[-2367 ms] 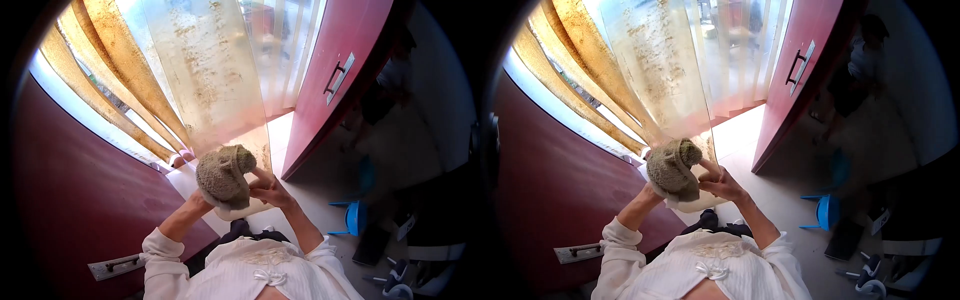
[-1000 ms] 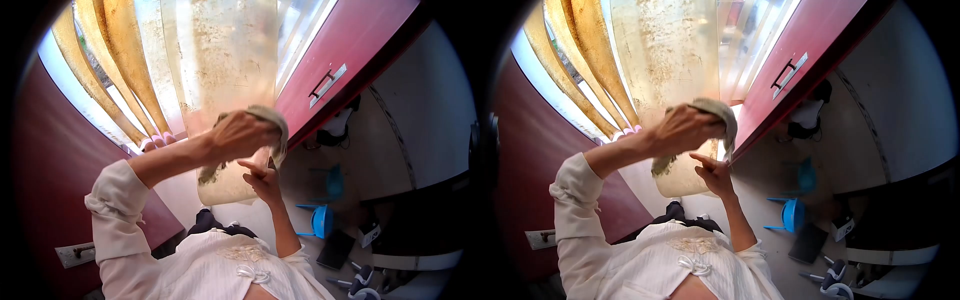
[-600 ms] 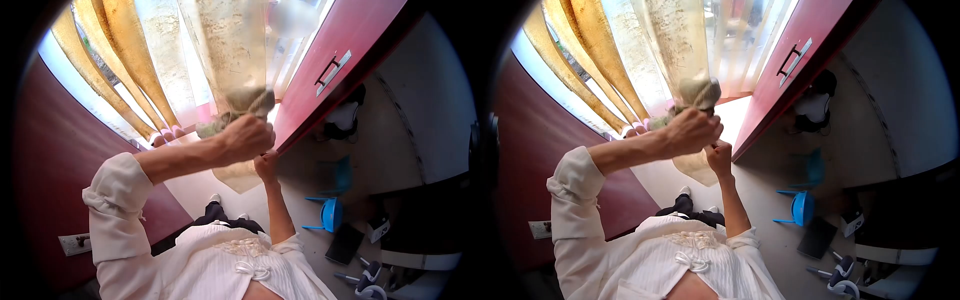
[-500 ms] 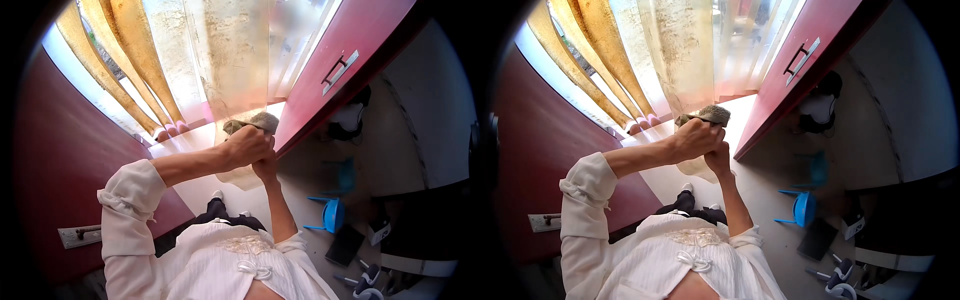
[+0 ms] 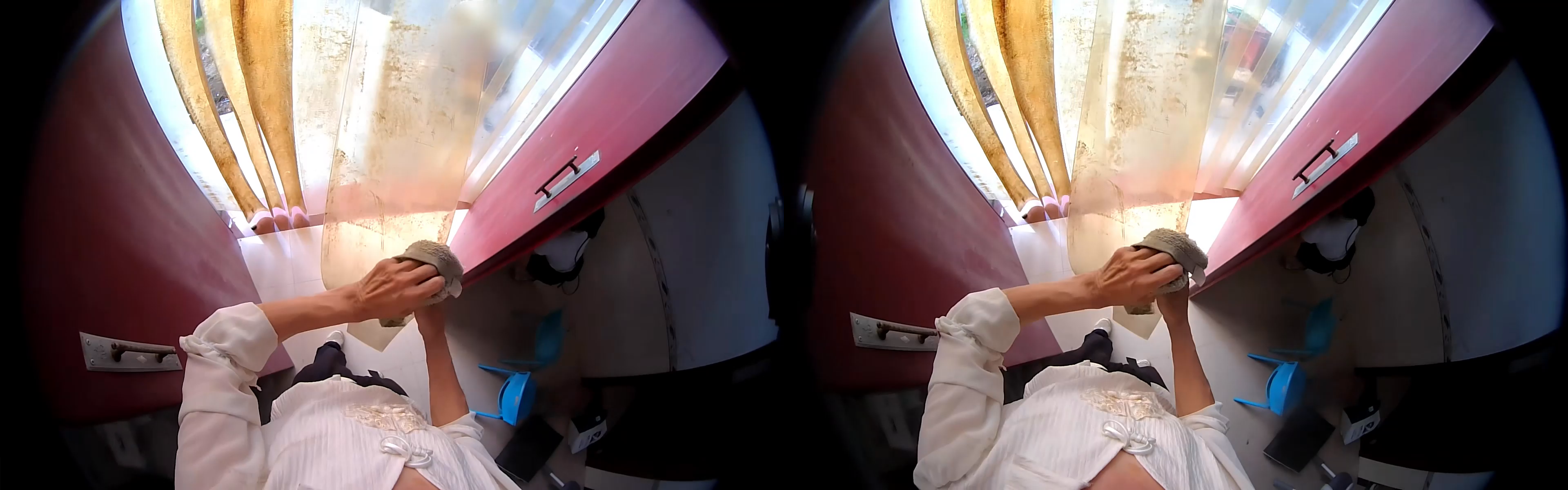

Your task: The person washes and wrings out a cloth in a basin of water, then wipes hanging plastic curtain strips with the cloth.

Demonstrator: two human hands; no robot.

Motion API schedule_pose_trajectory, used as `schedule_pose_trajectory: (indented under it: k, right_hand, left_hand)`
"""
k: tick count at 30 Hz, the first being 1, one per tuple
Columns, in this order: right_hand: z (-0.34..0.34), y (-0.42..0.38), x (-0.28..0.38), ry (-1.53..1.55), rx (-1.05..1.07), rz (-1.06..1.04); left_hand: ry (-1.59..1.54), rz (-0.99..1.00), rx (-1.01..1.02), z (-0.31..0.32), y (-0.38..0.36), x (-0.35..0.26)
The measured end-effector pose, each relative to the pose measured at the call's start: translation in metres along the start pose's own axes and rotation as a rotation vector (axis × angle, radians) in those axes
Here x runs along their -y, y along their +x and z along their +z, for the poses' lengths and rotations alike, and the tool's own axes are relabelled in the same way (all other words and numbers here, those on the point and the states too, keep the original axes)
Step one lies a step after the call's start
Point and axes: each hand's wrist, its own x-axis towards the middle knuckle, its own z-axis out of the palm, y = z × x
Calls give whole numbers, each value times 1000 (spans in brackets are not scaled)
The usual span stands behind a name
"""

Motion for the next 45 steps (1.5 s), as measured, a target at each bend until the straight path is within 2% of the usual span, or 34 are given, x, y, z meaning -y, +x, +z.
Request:
schedule_pose_trajectory:
  k: [1, 2, 3, 4, 7, 9, 10, 11, 13, 15, 17, 19, 20, 21, 22, 23, 25, 27, 29, 30, 31, 32, 34, 35, 37, 39, 40, 41, 42, 43, 45]
  right_hand:
    - [11, 1, -12, -7, -125, -88]
    - [12, 4, -18, 58, -61, 96]
    - [13, 4, -21, 119, 7, 288]
    - [27, 5, 8, 174, -138, 254]
    - [27, 9, 21, 168, -129, 253]
    - [27, 7, 19, 168, -186, 294]
    - [27, 8, 14, 178, -245, 327]
    - [20, 13, -19, 54, -328, 12]
    - [7, -2, -10, 77, -346, 222]
    - [0, -10, -11, 3, -327, 175]
    - [-8, -28, -9, -77, -300, 146]
    - [-12, -32, 0, 9, -190, 283]
    - [-9, -33, 10, -5, -140, 238]
    - [-4, -35, 23, -21, -91, 195]
    - [0, -37, 36, -1, -74, 222]
    - [0, -38, 43, 19, -45, 226]
    - [-3, -42, 56, 9, -9, 186]
    - [-12, -48, 60, 25, 8, 182]
    - [-13, -48, 65, 53, 26, 189]
    - [-12, -48, 69, 59, 36, 214]
    - [-12, -50, 70, 67, 44, 246]
    - [-9, -52, 66, 47, 42, 210]
    - [-6, -49, 63, 62, -21, 185]
    - [-6, -47, 63, 72, -80, 174]
    - [-11, -40, 59, 118, -125, 167]
    - [-23, -41, 53, -164, -114, -5]
    - [-37, -47, 35, -227, -83, 19]
    - [-46, -44, 33, -231, -85, -3]
    - [-51, -41, 34, -214, -69, 30]
    - [-51, -41, 38, -196, -55, 74]
    - [-50, -42, 46, -118, -39, 151]
  left_hand:
    - [26, -42, 15, -6, 2, 12]
    - [39, -158, 19, -4, 6, 31]
    - [114, -192, -78, -2, 14, 54]
    - [127, -339, -89, -6, 24, 76]
    - [82, -619, -268, -30, 53, 123]
    - [-34, -700, -175, -15, 51, 116]
    - [-103, -689, -26, -8, 37, 100]
    - [-169, -672, 121, 0, 20, 74]
    - [-361, -686, 153, 31, -27, 39]
    - [-440, -719, 251, 23, -44, 27]
    - [-415, -600, 116, 3, -28, 23]
    - [-288, -450, -46, -13, 4, 36]
    - [-213, -291, -151, -28, 24, 50]
    - [-108, -236, -261, -37, 46, 66]
    - [-114, -277, -327, -39, 72, 90]
    - [-87, -374, -302, -57, 103, 108]
    - [77, -377, -401, -81, 156, 159]
    - [218, -279, -431, -111, 190, 189]
    - [202, -513, -515, -127, 216, 197]
    - [169, -544, -578, -127, 222, 196]
    - [104, -574, -537, -122, 224, 192]
    - [45, -423, -599, -105, 213, 187]
    - [-15, -284, -428, -65, 171, 167]
    - [-70, -248, -262, -37, 134, 149]
    - [-187, -233, 217, 24, 44, 111]
    - [-318, -271, 720, 70, -59, 88]
    - [-401, -342, 793, 86, -99, 86]
    - [-459, -466, 799, 81, -113, 89]
    - [-573, -647, 690, 73, -119, 97]
    - [-694, -729, 583, 105, -142, 135]
    - [-1260, -1042, 279, 26, -80, 151]
